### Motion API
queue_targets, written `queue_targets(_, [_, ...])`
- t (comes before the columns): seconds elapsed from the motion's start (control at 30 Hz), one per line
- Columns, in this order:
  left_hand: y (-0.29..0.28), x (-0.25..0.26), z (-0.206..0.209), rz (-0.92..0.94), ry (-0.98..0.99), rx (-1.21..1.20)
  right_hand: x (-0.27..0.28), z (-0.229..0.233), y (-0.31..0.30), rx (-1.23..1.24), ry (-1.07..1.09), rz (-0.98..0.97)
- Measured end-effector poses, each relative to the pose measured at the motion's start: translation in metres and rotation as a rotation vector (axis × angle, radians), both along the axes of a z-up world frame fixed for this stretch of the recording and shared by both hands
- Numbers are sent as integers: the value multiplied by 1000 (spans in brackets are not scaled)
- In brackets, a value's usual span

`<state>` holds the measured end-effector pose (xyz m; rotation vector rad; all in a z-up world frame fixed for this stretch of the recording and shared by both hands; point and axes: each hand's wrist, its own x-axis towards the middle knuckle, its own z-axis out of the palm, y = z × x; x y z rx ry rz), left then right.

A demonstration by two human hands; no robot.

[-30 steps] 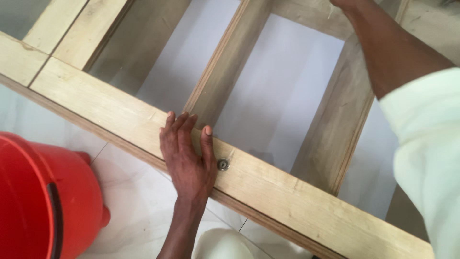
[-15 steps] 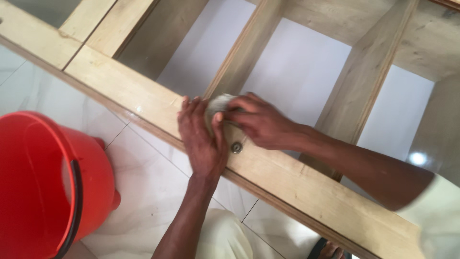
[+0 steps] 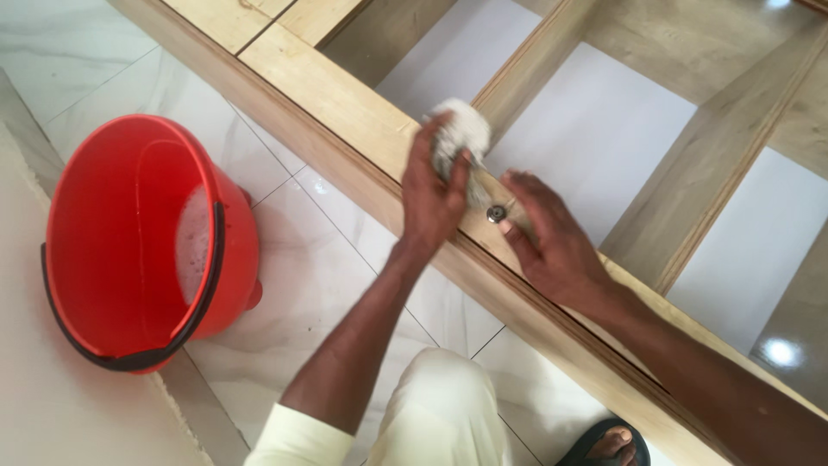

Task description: The person wipes the glass and wooden frame of a display cabinet using a cloth. They repeatedly dip the cloth into a red bucket of soapy water and continue wiping the cabinet's surfaces.

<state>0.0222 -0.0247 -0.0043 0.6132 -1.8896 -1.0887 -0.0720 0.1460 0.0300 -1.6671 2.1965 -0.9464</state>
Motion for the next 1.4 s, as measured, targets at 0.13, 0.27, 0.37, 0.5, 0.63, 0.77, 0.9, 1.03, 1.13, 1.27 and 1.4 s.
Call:
queue_targets(0.13, [-96, 3, -19, 132, -18, 55, 9, -15, -1, 58, 243, 30])
queue_targets(0.27, [-238, -9, -32, 294, -434, -417, 9, -17, 2, 69, 255, 25])
queue_targets(0.37, [-295, -10, -51, 159, -677, -846, 9, -17, -1, 40, 261, 21])
queue_targets(0.5, [-291, -34, -53, 140, -841, -390, 9, -18, 1, 33, 258, 23])
queue_targets(0.63, [-256, -27, -35, -12, -681, -424, 7, -17, 1, 11, 280, 21])
queue_targets(0.77, [-183, -30, -29, -165, -621, -421, 10, -12, 1, 6, 158, -18])
queue_targets(0.9, [-98, -39, -15, -176, -747, -434, 10, -10, 5, 21, -84, -129])
queue_targets(1.03, [-10, -53, 0, -348, -695, -341, 0, -18, 11, -206, -163, -290])
queue_targets(1.13, [45, -57, 11, -536, -460, -125, -11, -18, 16, -219, -477, -473])
queue_targets(1.27, [74, -52, 20, -559, -137, 510, -27, -1, 49, -388, -557, -478])
queue_targets(1.4, [74, -45, 27, -737, 102, 1067, -32, 16, 47, -332, -804, -416])
